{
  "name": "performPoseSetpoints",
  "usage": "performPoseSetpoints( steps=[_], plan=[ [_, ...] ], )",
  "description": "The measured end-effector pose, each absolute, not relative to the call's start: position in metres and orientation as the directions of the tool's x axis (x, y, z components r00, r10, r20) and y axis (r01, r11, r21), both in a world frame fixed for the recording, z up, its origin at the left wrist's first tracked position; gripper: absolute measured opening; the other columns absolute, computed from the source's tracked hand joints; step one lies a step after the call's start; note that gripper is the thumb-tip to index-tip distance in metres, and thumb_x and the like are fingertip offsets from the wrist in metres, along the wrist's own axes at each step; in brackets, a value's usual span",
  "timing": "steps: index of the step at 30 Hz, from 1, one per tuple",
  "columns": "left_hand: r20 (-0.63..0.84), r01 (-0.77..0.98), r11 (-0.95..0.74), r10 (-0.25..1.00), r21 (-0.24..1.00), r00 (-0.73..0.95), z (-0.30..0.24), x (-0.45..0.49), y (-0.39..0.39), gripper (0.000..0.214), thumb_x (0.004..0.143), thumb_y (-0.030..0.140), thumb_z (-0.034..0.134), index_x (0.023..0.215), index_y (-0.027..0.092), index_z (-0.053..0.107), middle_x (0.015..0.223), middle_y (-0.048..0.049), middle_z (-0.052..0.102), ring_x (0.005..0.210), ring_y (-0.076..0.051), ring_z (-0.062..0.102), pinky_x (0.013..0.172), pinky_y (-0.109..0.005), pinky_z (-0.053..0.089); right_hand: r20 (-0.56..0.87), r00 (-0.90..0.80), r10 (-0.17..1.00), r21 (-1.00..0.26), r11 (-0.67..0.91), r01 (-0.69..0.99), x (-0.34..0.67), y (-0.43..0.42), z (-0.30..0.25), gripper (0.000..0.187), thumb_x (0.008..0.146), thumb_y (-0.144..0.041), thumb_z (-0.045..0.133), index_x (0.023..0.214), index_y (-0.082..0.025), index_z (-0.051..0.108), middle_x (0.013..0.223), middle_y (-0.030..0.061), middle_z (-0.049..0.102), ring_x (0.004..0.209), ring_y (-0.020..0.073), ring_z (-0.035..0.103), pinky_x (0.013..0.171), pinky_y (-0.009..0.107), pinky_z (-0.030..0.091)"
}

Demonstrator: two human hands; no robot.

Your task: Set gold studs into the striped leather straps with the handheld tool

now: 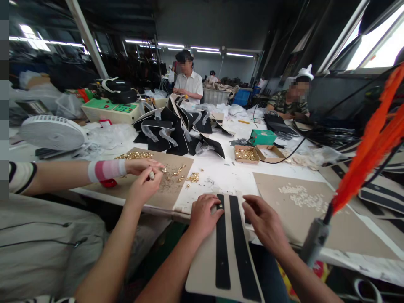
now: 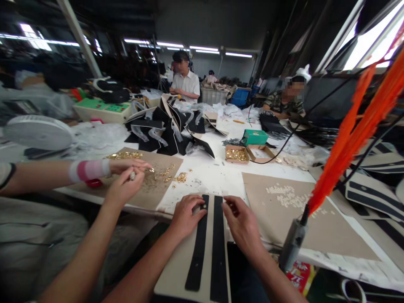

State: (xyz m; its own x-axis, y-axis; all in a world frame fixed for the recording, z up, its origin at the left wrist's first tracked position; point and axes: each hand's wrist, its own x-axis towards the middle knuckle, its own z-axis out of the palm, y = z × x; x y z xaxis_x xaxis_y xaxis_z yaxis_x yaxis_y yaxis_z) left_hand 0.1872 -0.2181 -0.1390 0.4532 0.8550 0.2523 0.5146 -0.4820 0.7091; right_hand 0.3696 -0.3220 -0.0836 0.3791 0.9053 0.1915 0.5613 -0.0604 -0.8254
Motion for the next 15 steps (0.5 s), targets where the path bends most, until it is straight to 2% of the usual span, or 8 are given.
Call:
performPoseSetpoints(
  steps=[2, 3, 4, 6, 9, 13, 15],
  plan=[
    [0.252, 0.512, -0.485, 0.852, 0.709, 0.459, -0.138, 0.187, -0.218, 0.019, 0.082, 0.022, 0.08, 0.1, 0.026, 0.074, 0.12, -0.0007, 0.073, 0.12, -0.024, 0.061, 0.105, -0.041, 0.045, 0.39, 0.591, 0.707, -0.76, -0.115, 0.639, 0.381, -0.373, -0.079, 0.041, 0.091, -0.057, 0.061, 0.111, -0.021, 0.066, 0.106, 0.0113, 0.07, 0.087, 0.0266, 0.067, 0.081, 0.04, 0.053],
    [0.25, 0.512, -0.485, 0.852, 0.709, 0.461, -0.138, 0.187, -0.218, 0.02, 0.082, 0.021, 0.08, 0.1, 0.026, 0.074, 0.121, -0.0003, 0.073, 0.12, -0.024, 0.061, 0.104, -0.041, 0.045, 0.443, 0.669, 0.597, -0.703, -0.232, 0.673, 0.39, -0.395, -0.079, 0.046, 0.089, -0.06, 0.062, 0.114, -0.021, 0.066, 0.111, 0.0135, 0.069, 0.091, 0.0296, 0.067, 0.084, 0.044, 0.053],
    [0.247, 0.513, -0.483, 0.852, 0.71, 0.462, -0.138, 0.187, -0.218, 0.02, 0.082, 0.021, 0.08, 0.101, 0.027, 0.074, 0.121, 0.0002, 0.073, 0.12, -0.024, 0.061, 0.104, -0.041, 0.046, 0.447, 0.73, 0.518, -0.662, -0.358, 0.659, 0.4, -0.414, -0.081, 0.052, 0.087, -0.062, 0.063, 0.118, -0.02, 0.066, 0.116, 0.0159, 0.067, 0.097, 0.0334, 0.067, 0.087, 0.048, 0.052],
    [0.239, 0.517, -0.478, 0.854, 0.71, 0.462, -0.137, 0.187, -0.218, 0.02, 0.083, 0.021, 0.079, 0.101, 0.028, 0.074, 0.121, 0.0008, 0.073, 0.12, -0.024, 0.061, 0.102, -0.042, 0.046, 0.383, 0.812, 0.442, -0.616, -0.533, 0.58, 0.421, -0.437, -0.094, 0.067, 0.082, -0.067, 0.065, 0.126, -0.017, 0.065, 0.119, 0.0188, 0.066, 0.101, 0.0388, 0.067, 0.087, 0.053, 0.052],
    [0.231, 0.526, -0.474, 0.857, 0.707, 0.461, -0.135, 0.187, -0.218, 0.019, 0.082, 0.021, 0.079, 0.1, 0.028, 0.074, 0.12, 0.0009, 0.073, 0.12, -0.024, 0.061, 0.101, -0.042, 0.046, 0.235, 0.852, 0.469, -0.619, -0.603, 0.502, 0.449, -0.444, -0.123, 0.078, 0.075, -0.072, 0.067, 0.128, -0.014, 0.064, 0.114, 0.0198, 0.068, 0.099, 0.042, 0.068, 0.084, 0.054, 0.054],
    [0.23, 0.53, -0.472, 0.858, 0.705, 0.459, -0.135, 0.187, -0.219, 0.017, 0.082, 0.022, 0.08, 0.097, 0.029, 0.075, 0.119, 0.0015, 0.073, 0.12, -0.025, 0.062, 0.101, -0.043, 0.046, 0.035, 0.862, 0.506, -0.636, -0.654, 0.409, 0.468, -0.434, -0.143, 0.062, 0.075, -0.072, 0.063, 0.105, -0.019, 0.072, 0.095, 0.0167, 0.073, 0.104, 0.0454, 0.068, 0.089, 0.055, 0.053],
    [0.225, 0.532, -0.465, 0.862, 0.708, 0.455, -0.136, 0.188, -0.219, 0.016, 0.082, 0.023, 0.08, 0.096, 0.029, 0.075, 0.119, 0.002, 0.073, 0.121, -0.025, 0.061, 0.102, -0.044, 0.045, 0.013, 0.843, 0.537, -0.7, -0.598, 0.391, 0.465, -0.428, -0.134, 0.058, 0.076, -0.07, 0.065, 0.105, -0.02, 0.073, 0.097, 0.0146, 0.075, 0.108, 0.0439, 0.068, 0.092, 0.053, 0.053]
  ],
)
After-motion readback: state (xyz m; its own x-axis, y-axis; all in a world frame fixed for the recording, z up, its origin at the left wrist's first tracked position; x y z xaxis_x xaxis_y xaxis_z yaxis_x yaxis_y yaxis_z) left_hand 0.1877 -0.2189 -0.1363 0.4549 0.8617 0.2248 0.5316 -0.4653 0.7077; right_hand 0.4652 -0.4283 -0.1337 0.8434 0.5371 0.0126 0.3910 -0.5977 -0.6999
